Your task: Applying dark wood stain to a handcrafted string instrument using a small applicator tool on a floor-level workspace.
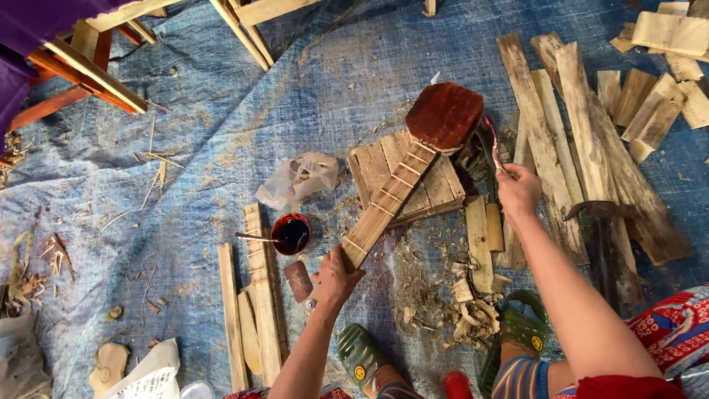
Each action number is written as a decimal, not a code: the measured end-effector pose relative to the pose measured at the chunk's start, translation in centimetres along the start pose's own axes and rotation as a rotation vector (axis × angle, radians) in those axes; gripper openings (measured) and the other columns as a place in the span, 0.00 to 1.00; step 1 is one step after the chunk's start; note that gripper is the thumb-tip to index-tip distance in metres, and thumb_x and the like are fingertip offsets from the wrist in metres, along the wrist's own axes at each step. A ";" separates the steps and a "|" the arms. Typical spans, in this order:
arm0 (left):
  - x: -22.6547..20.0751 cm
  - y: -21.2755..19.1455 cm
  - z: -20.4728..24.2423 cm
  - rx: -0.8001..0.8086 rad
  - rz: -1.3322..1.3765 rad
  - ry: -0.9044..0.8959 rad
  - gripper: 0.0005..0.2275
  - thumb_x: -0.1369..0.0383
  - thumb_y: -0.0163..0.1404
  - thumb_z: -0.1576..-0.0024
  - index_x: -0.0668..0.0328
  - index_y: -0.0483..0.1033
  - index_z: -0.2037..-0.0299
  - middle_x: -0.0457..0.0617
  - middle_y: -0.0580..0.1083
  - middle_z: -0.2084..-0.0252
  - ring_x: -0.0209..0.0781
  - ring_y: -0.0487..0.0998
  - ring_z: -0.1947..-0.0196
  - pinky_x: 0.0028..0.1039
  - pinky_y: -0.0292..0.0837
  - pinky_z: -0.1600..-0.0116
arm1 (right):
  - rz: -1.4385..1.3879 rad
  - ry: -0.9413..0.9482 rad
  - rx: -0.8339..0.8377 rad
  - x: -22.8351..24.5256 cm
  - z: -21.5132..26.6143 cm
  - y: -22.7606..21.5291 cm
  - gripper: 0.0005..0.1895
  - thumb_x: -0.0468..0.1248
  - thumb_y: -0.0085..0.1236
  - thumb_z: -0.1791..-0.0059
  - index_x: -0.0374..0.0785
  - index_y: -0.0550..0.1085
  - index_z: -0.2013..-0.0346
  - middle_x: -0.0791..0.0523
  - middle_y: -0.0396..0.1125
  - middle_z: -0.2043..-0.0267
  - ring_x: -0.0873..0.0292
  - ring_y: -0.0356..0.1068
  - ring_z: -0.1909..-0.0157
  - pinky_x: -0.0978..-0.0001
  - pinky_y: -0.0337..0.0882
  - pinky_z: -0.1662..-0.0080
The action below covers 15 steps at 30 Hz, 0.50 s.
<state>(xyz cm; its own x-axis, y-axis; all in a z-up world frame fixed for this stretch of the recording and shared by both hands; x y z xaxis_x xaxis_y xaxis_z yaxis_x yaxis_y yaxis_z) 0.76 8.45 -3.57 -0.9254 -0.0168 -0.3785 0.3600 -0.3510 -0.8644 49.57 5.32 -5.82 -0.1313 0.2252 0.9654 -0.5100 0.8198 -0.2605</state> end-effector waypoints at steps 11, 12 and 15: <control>0.2 0.3 -0.5 -0.015 -0.016 0.002 0.40 0.57 0.67 0.54 0.46 0.56 0.32 0.52 0.70 0.43 0.54 0.72 0.40 0.54 0.60 0.39 | -0.082 0.130 0.015 -2.1 1.0 0.3 0.10 0.39 0.63 0.51 0.41 0.80 0.56 0.54 0.66 0.76 0.61 0.65 0.80 0.68 0.66 0.77; 0.6 0.5 -0.5 -0.013 -0.026 -0.005 0.41 0.56 0.67 0.55 0.45 0.56 0.32 0.52 0.70 0.43 0.54 0.72 0.39 0.54 0.61 0.39 | -0.088 0.143 0.043 -1.8 1.9 0.3 0.10 0.39 0.63 0.51 0.40 0.80 0.57 0.54 0.66 0.76 0.63 0.64 0.80 0.68 0.64 0.78; 0.5 0.5 -0.4 -0.027 -0.028 -0.001 0.40 0.56 0.67 0.55 0.45 0.57 0.32 0.52 0.71 0.44 0.53 0.73 0.40 0.54 0.62 0.39 | -0.129 0.129 0.030 -2.2 0.8 -0.6 0.11 0.38 0.61 0.50 0.39 0.78 0.54 0.56 0.63 0.76 0.64 0.61 0.82 0.71 0.63 0.79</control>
<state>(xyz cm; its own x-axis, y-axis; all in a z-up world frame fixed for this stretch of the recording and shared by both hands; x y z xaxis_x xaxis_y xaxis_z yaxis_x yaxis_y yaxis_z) 0.55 8.65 -4.29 -0.9352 -0.0079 -0.3540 0.3371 -0.3256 -0.8834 49.50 3.93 -7.78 0.0459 0.1867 0.9814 -0.5412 0.8304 -0.1326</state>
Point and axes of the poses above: each hand's wrist, its own z-axis away from the middle knuckle, its own y-axis out of the palm, x = y × z, the point moved 9 cm from there along -z, towards the middle knuckle
